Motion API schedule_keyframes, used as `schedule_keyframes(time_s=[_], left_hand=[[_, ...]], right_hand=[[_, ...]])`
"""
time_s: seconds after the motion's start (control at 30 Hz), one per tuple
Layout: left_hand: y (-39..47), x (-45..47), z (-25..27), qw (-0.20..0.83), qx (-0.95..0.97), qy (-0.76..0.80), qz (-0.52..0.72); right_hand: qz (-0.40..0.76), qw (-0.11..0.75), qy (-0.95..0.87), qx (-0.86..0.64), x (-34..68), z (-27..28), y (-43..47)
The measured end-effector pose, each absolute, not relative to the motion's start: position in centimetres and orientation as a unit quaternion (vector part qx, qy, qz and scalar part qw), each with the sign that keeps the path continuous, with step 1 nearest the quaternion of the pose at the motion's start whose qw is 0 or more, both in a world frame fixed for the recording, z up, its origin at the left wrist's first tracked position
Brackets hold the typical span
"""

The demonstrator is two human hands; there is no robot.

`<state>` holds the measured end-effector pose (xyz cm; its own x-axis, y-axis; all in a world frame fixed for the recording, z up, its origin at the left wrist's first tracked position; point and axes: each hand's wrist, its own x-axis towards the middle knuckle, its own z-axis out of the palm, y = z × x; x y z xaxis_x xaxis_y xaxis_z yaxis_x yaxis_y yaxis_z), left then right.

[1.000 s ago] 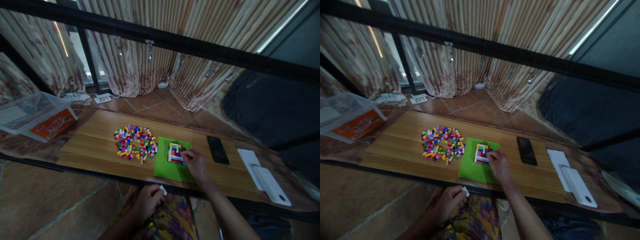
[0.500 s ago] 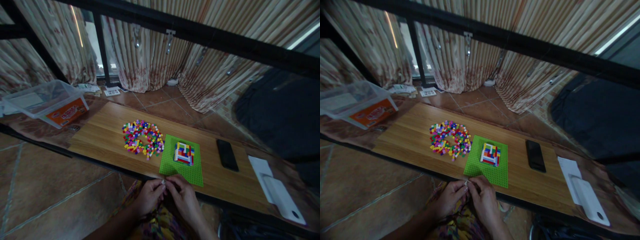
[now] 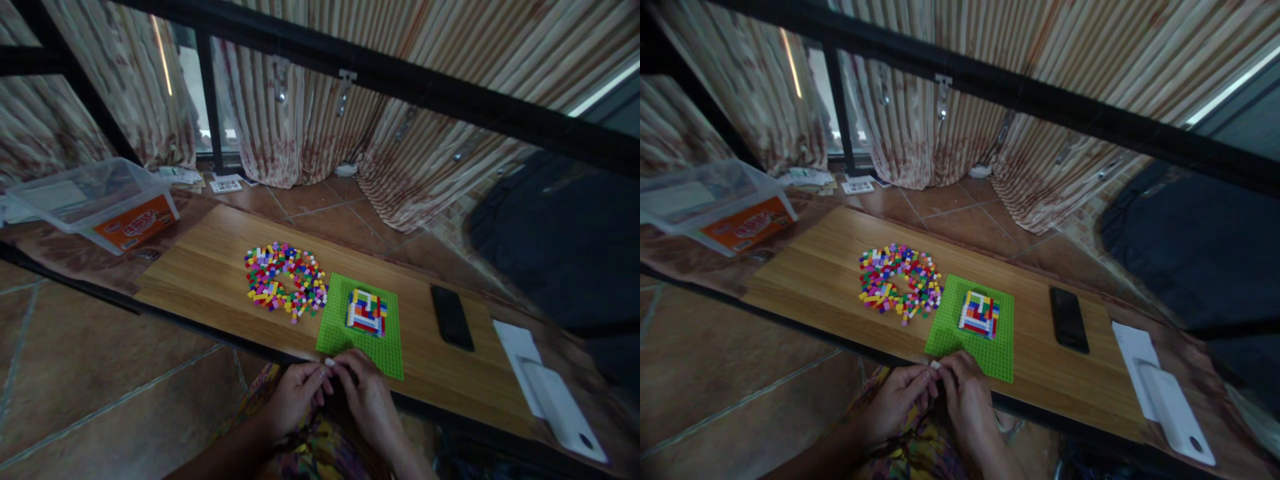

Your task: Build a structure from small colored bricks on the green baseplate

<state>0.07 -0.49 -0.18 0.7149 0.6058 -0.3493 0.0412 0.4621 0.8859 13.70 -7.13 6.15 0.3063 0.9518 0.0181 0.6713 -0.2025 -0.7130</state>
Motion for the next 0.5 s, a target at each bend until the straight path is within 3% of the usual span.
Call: schedule_keyframes(time_s=[0.23,0.5], left_hand=[[-0.5,0.2,0.2,0.802,0.453,0.346,0.177],[-0.6,0.1,-0.2,0.813,0.443,0.339,0.168]], right_hand=[[0.037,0.327,-0.554,-0.765,20.0,7.8,-3.1],[0.007,0.304,-0.574,-0.760,22.9,6.4,-0.8]])
